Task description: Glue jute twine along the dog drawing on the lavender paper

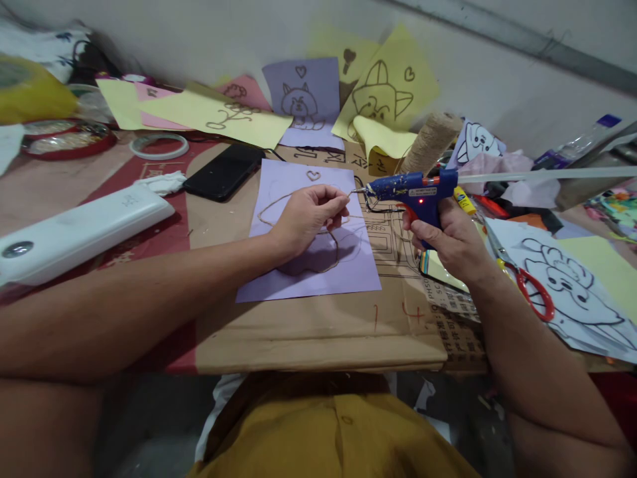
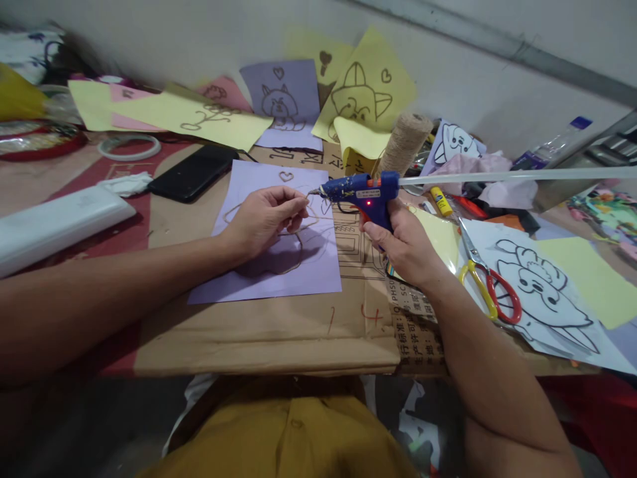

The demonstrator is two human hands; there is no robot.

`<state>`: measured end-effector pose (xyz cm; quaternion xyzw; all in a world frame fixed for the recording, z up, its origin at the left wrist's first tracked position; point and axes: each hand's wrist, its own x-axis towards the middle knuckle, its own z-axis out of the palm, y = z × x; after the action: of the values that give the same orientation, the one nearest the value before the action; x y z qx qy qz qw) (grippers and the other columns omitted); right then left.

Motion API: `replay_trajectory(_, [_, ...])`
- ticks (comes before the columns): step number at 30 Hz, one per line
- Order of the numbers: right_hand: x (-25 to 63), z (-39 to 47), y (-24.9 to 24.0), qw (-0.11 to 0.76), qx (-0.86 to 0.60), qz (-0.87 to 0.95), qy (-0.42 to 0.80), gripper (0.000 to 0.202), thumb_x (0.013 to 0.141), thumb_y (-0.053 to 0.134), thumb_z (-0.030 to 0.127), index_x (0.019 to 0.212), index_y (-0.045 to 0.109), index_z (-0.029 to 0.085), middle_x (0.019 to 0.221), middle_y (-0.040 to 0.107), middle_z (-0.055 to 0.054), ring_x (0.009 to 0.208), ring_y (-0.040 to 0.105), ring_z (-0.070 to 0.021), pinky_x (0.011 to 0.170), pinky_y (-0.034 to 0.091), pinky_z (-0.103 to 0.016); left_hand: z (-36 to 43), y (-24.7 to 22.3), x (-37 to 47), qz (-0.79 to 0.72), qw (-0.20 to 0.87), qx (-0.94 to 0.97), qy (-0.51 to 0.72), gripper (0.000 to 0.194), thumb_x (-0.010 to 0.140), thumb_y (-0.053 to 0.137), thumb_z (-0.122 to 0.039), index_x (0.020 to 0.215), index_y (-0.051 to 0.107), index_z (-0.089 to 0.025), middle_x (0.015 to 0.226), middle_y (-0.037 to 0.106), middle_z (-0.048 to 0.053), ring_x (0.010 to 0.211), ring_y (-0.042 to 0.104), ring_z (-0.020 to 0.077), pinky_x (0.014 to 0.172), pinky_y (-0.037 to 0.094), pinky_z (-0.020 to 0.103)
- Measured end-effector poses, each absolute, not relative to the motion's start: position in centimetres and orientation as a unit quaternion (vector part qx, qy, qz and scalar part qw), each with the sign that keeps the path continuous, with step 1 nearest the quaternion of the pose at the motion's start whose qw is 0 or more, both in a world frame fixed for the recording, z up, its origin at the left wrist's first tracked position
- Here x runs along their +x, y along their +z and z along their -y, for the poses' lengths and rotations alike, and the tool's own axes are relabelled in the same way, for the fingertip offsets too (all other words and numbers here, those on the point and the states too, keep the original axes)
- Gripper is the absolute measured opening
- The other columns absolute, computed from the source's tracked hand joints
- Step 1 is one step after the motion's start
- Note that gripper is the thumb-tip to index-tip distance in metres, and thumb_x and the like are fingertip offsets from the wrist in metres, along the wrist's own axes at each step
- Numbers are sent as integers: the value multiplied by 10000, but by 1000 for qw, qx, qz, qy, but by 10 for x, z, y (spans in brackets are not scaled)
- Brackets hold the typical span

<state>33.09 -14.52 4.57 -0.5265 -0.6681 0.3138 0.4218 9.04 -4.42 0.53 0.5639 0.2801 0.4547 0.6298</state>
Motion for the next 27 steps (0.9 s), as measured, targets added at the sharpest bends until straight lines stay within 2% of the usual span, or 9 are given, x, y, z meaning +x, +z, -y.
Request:
replay_trajectory(11, [334,145,44,411,-524,676,314,228,959,646,420,1113,582,264,931,614,-26,636,501,-146,537,443,-331,47,8,91,-284,628,559,460,99,848,724,-190,783,673,-135,691,667,11,512,528,55,495,381,199])
replay_trajectory(15, [333,144,43,425,-530,666,307,274,950,655,439,1148,566,272,927,619,-28,642,501,-155,536,452,-335,47,9,91,-281,636,553,459,76,851,715,-159,790,681,-130,681,665,8,505,530,55,495,391,196])
replay_trajectory(27, [330,145,46,426,-531,655,328,283,933,669,444,1126,551,273,906,626,-23,626,485,-150,521,431,-322,46,8,90,-291,630,559,454,85,850,731,-181,797,680,-138,692,673,7,509,526,52,499,391,193])
